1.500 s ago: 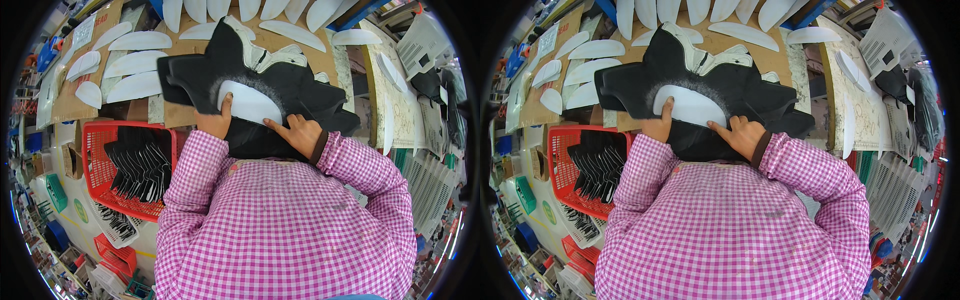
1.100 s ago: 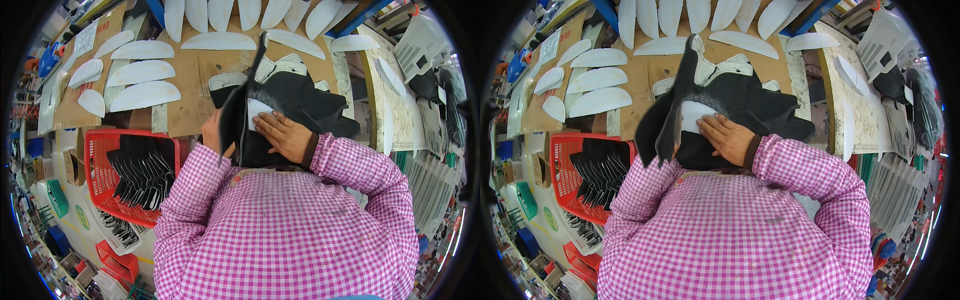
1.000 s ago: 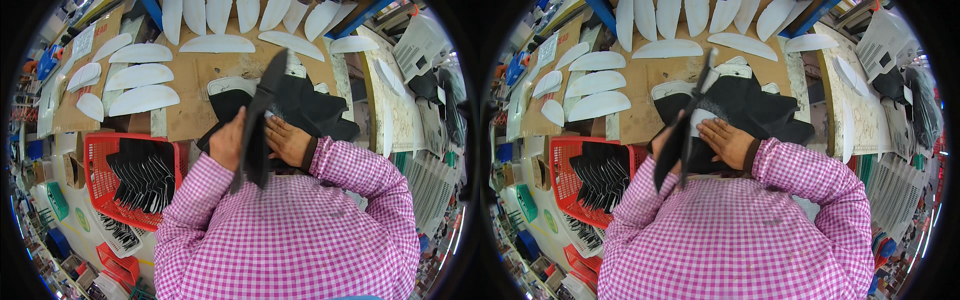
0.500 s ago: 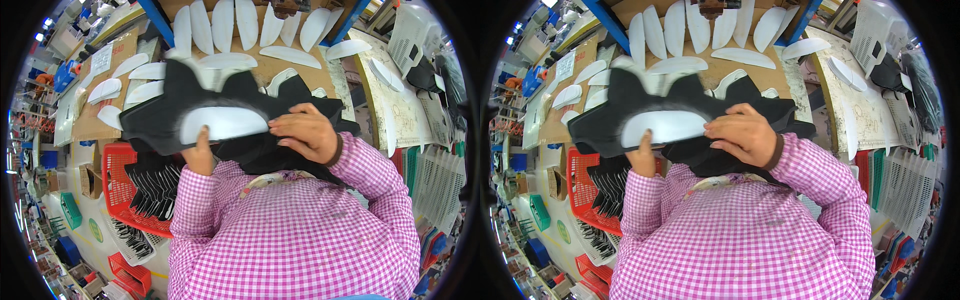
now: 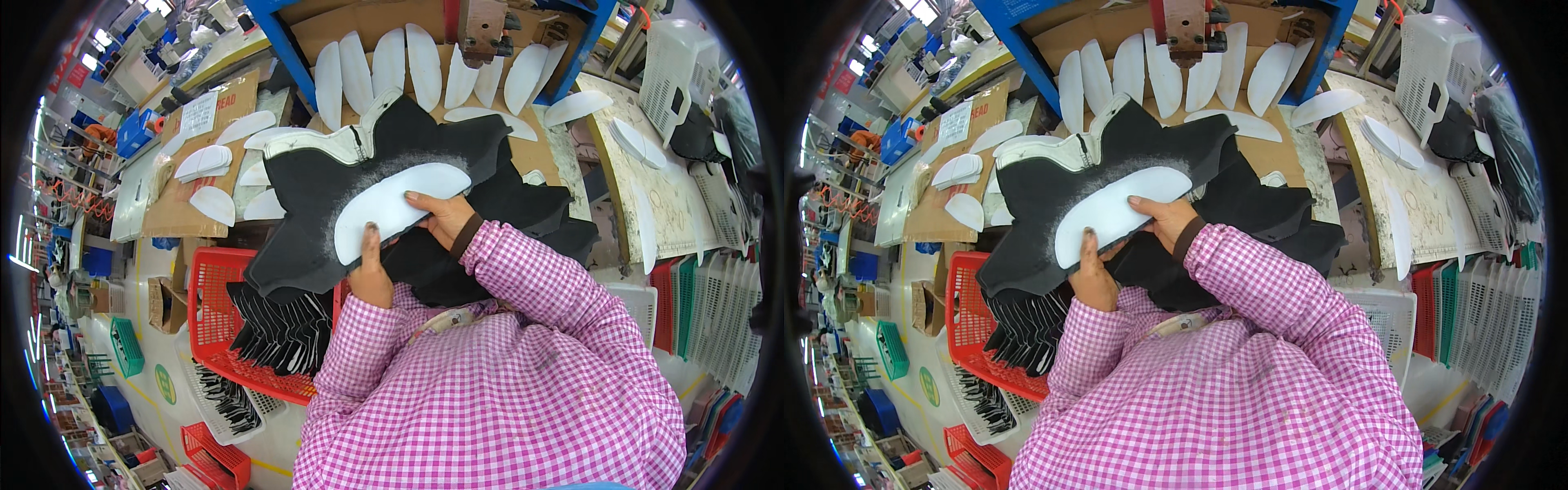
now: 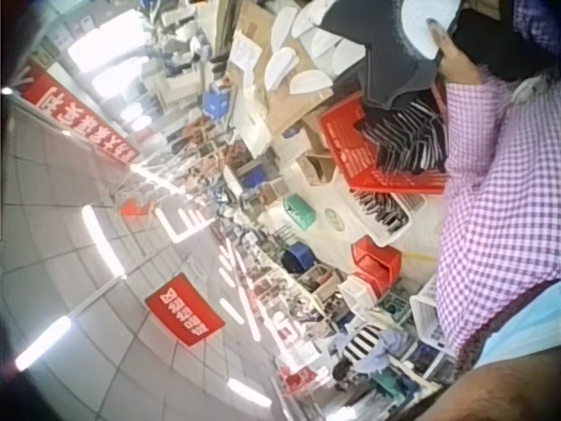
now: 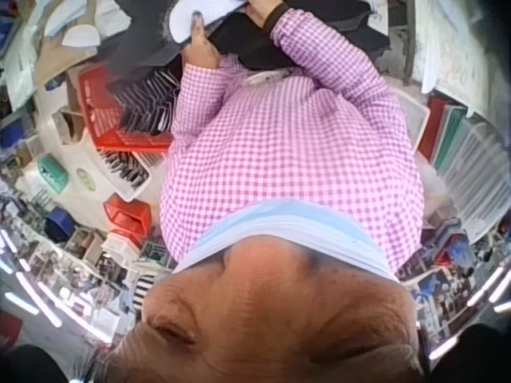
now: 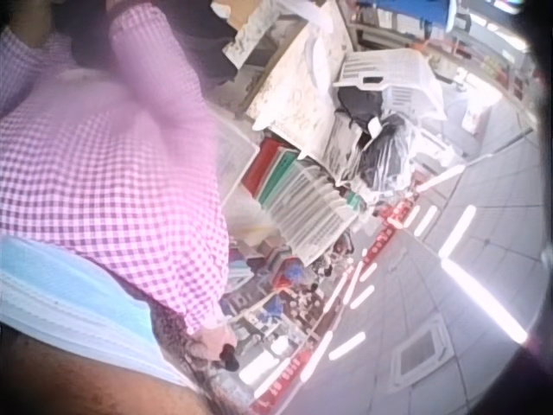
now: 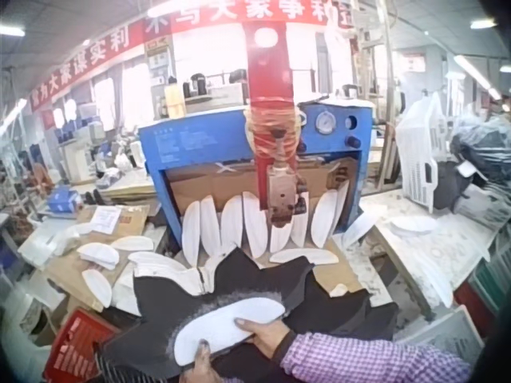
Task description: The person repeatedly picks black shoe uppers and white insoles from a workbench, aligns them, and places them under a press to bond. They then place the assembled units into a red basket. The person also moves a white basket and retrieves more black uppers from a green basket.
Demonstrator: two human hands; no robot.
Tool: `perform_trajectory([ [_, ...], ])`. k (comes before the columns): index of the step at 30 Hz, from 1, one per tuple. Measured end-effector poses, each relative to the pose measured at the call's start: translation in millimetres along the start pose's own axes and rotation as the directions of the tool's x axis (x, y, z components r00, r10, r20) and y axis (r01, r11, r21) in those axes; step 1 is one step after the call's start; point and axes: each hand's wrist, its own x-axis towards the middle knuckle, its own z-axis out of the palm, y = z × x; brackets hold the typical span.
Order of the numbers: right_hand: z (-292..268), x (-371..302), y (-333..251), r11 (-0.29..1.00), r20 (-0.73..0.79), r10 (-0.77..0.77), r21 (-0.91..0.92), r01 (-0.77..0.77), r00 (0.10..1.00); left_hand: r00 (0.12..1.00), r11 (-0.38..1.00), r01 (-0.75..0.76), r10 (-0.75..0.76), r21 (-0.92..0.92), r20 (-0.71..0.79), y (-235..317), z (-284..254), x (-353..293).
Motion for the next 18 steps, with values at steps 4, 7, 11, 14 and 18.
perform_trajectory([
  [4,0,-2,3,0.918,-0.084,-0.174,-0.375,0.130,0.981,0.830,0.703,0.509,-0.555,-0.498,0.065,-9,4,-16],
  [7,7,-4,12,0.681,0.063,-0.384,-0.655,0.328,0.921,0.783,0.636,0.490,-0.622,-0.596,-0.020,6,1,-16],
  [11,13,0,14,0.000,0.670,-0.423,-0.673,0.740,0.610,0.981,0.980,0.187,-0.183,-0.066,0.059,21,-1,-3],
  [14,12,8,5,-0.047,0.684,-0.327,-0.701,0.712,0.652,0.998,0.996,0.056,-0.058,0.065,0.032,15,-5,2],
  [18,15,25,-4,0.456,0.345,-0.315,-0.762,0.460,0.884,0.791,0.651,0.596,-0.577,-0.470,0.205,6,-14,-3],
])
